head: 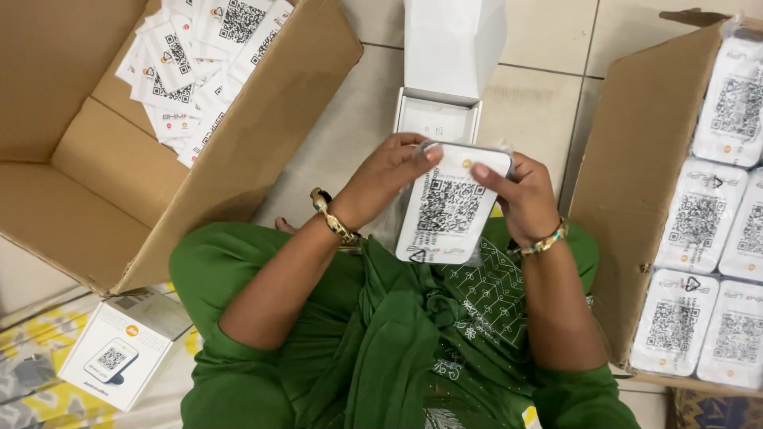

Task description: The recorder is unboxing Jio payment devices, checking them, and preparing labeling stickers.

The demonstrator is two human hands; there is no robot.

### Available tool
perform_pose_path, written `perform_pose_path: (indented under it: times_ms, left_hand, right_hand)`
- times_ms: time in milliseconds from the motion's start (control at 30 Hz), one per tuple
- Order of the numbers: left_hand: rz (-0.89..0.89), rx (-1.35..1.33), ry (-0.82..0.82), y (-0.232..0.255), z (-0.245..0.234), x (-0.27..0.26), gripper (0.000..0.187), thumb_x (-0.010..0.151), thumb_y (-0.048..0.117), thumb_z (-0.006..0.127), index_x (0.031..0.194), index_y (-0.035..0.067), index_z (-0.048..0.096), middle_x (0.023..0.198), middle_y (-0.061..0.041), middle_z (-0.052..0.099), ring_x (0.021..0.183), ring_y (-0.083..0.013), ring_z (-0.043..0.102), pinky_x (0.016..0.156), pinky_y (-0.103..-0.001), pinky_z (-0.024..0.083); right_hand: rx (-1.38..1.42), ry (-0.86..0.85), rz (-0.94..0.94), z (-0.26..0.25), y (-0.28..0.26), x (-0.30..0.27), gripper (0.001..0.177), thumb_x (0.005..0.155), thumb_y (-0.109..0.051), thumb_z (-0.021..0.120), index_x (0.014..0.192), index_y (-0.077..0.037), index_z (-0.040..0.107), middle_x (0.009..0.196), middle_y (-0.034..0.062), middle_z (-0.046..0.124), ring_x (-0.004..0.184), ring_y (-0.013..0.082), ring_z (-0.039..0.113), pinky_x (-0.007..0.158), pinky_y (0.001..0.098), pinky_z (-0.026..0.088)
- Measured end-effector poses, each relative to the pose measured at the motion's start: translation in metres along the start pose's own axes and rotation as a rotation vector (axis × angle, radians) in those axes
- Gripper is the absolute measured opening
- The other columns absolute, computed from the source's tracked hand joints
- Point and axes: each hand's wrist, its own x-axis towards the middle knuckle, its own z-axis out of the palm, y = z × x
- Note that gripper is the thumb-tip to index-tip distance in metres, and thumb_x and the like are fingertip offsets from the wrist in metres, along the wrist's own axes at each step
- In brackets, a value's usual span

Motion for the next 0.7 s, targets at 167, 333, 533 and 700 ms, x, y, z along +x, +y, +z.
perform_pose_path:
  times_ms: [167,333,533,700]
  left_hand:
    - [-0.152,-0.208,0.188,-0.018,0.004,0.006,0.042,0.1,0.033,0.07,0.113,-0.007,0.069,0.103,-0.013,0.069,0.087,-0.0163,0.067,0.073,-0.026,0.055]
    - [-0.499,-0.72,0.509,-0.051,0.012,0.034,0.05,0.095,0.035,0.073,0.111,-0.011,0.063,0.1,-0.02,0.072,0.074,-0.0167,0.07,0.064,-0.027,0.058]
    - [-0.522,-0.515,0.659,-0.088,0.036,0.041,0.069,0.091,0.033,0.072,0.137,-0.005,0.036,0.104,-0.022,0.072,0.08,-0.017,0.073,0.065,-0.027,0.06]
    - [-0.456,-0.035,0.272,-0.127,0.049,0.012,0.091,0.089,0.017,0.074,0.155,-0.008,0.017,0.134,-0.024,0.063,0.118,-0.0301,0.068,0.099,-0.038,0.053]
  right_hand:
    - [0.095,0.045,0.072,0.028,-0.017,0.036,0.036,0.101,-0.013,0.069,0.131,0.005,0.06,0.106,0.0066,0.075,0.094,0.0141,0.07,0.085,0.0307,0.057]
    - [-0.235,-0.164,-0.46,0.032,-0.01,0.053,0.078,0.103,-0.011,0.064,0.157,-0.003,0.008,0.12,0.0067,0.066,0.105,0.0089,0.062,0.093,0.0242,0.053]
    - [-0.209,0.157,-0.255,-0.003,0.07,0.087,0.063,0.103,-0.01,0.067,0.159,0.001,0.04,0.095,0.0054,0.068,0.082,0.0048,0.062,0.07,0.0205,0.05]
    - [-0.198,0.219,-0.298,-0.014,0.107,0.098,0.057,0.105,-0.011,0.066,0.155,0.004,0.043,0.114,0.0057,0.073,0.096,0.0068,0.066,0.081,0.0226,0.055]
